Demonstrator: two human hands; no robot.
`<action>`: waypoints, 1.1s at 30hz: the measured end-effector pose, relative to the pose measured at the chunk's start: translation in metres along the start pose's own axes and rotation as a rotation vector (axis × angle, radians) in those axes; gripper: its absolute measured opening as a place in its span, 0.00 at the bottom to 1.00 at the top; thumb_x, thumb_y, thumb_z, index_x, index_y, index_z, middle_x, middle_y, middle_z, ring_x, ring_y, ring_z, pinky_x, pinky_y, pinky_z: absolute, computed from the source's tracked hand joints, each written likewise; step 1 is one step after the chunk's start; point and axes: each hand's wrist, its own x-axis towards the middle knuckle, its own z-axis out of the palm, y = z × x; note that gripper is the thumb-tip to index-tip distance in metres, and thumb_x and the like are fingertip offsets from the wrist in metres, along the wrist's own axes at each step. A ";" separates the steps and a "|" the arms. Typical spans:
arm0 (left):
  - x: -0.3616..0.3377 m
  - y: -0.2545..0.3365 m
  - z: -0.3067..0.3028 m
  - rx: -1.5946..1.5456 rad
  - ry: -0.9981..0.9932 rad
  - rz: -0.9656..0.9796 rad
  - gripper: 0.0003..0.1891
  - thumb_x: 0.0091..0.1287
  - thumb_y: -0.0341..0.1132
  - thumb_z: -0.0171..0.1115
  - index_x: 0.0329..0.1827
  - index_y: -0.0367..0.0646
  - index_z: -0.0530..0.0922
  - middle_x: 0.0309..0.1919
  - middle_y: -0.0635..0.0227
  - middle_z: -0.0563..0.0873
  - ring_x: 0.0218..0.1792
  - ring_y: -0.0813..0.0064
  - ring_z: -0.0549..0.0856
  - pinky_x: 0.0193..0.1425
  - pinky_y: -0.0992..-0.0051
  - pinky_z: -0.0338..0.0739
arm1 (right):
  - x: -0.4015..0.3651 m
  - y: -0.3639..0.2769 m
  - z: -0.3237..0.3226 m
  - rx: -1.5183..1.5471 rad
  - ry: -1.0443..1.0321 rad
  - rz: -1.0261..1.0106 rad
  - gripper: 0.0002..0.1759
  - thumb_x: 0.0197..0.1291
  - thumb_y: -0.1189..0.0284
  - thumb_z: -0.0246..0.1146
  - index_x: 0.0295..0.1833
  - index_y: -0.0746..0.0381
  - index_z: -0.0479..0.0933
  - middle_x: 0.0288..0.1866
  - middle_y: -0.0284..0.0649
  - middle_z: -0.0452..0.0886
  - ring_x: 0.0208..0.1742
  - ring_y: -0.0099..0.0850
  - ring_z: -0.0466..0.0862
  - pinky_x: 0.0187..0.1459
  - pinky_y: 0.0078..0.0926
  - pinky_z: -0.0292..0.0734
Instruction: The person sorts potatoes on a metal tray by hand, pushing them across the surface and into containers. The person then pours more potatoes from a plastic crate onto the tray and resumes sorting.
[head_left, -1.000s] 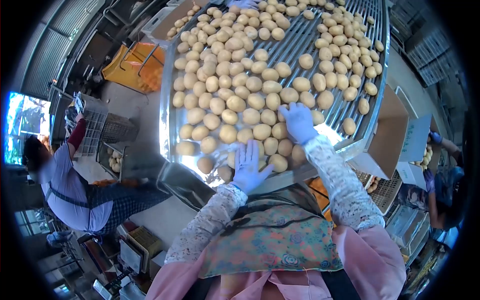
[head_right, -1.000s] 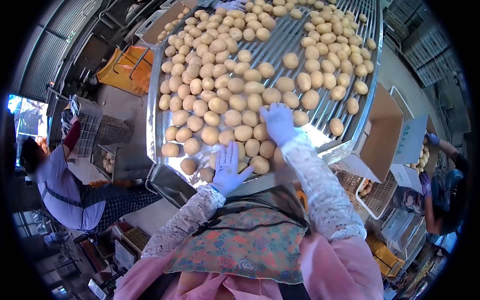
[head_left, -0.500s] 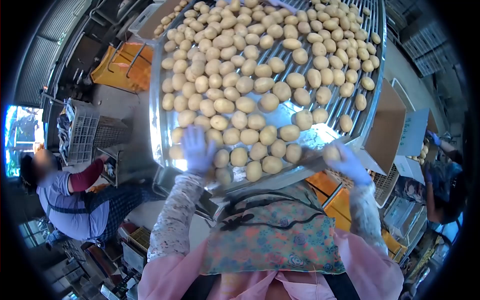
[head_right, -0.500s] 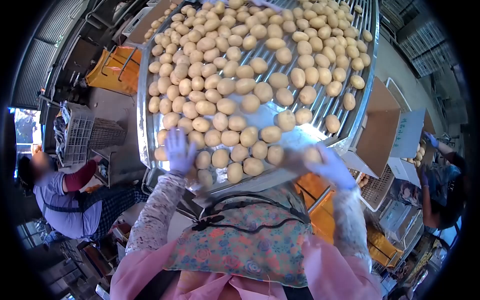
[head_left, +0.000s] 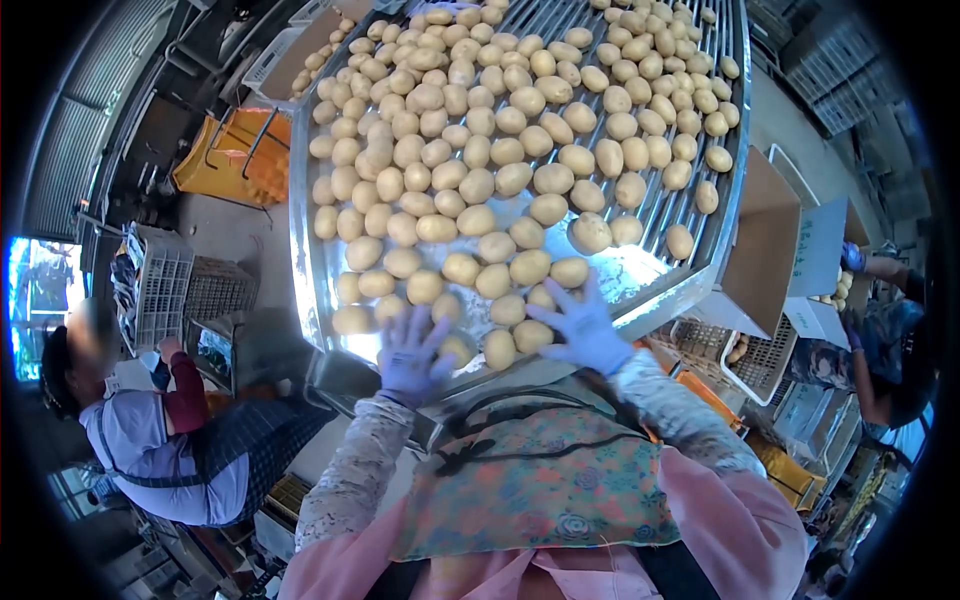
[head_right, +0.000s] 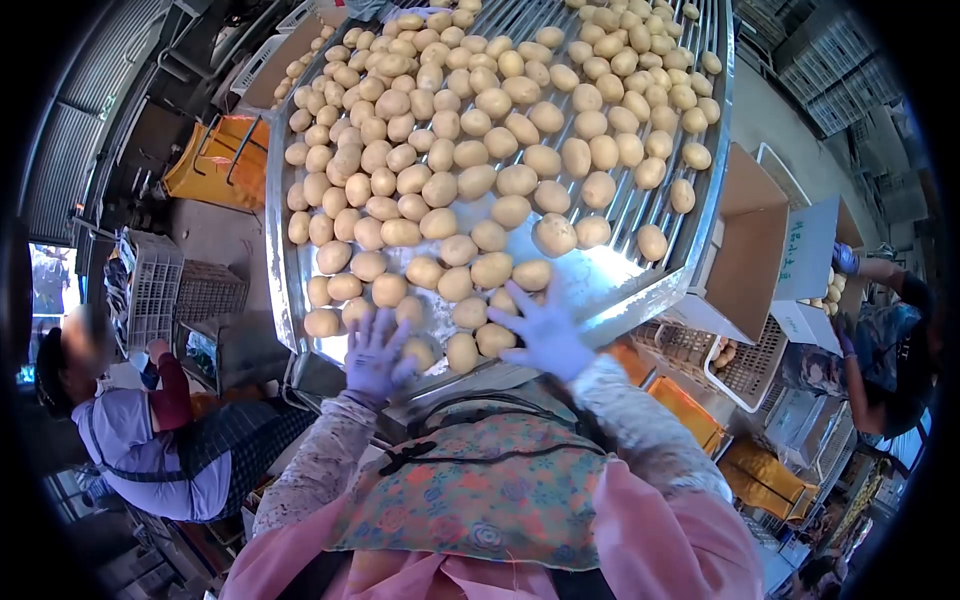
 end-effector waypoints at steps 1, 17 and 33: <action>0.002 -0.004 0.005 0.002 0.001 -0.007 0.41 0.70 0.59 0.60 0.79 0.40 0.67 0.79 0.45 0.65 0.79 0.38 0.62 0.82 0.39 0.51 | 0.013 -0.017 0.009 -0.013 -0.031 0.017 0.41 0.51 0.45 0.73 0.73 0.37 0.76 0.81 0.55 0.61 0.81 0.66 0.56 0.70 0.73 0.58; 0.121 -0.005 0.005 -0.076 0.148 -0.482 0.41 0.73 0.56 0.55 0.83 0.41 0.59 0.81 0.40 0.60 0.80 0.32 0.56 0.82 0.36 0.42 | 0.123 0.175 -0.042 -0.388 0.253 0.555 0.43 0.54 0.41 0.70 0.77 0.35 0.72 0.80 0.55 0.64 0.76 0.68 0.64 0.76 0.59 0.61; 0.063 0.048 0.016 -0.106 0.220 -0.407 0.42 0.69 0.57 0.62 0.80 0.38 0.65 0.79 0.49 0.67 0.79 0.46 0.65 0.80 0.38 0.51 | 0.327 0.060 -0.028 -0.019 0.231 -0.321 0.21 0.60 0.64 0.68 0.59 0.52 0.79 0.44 0.38 0.86 0.42 0.40 0.87 0.42 0.44 0.82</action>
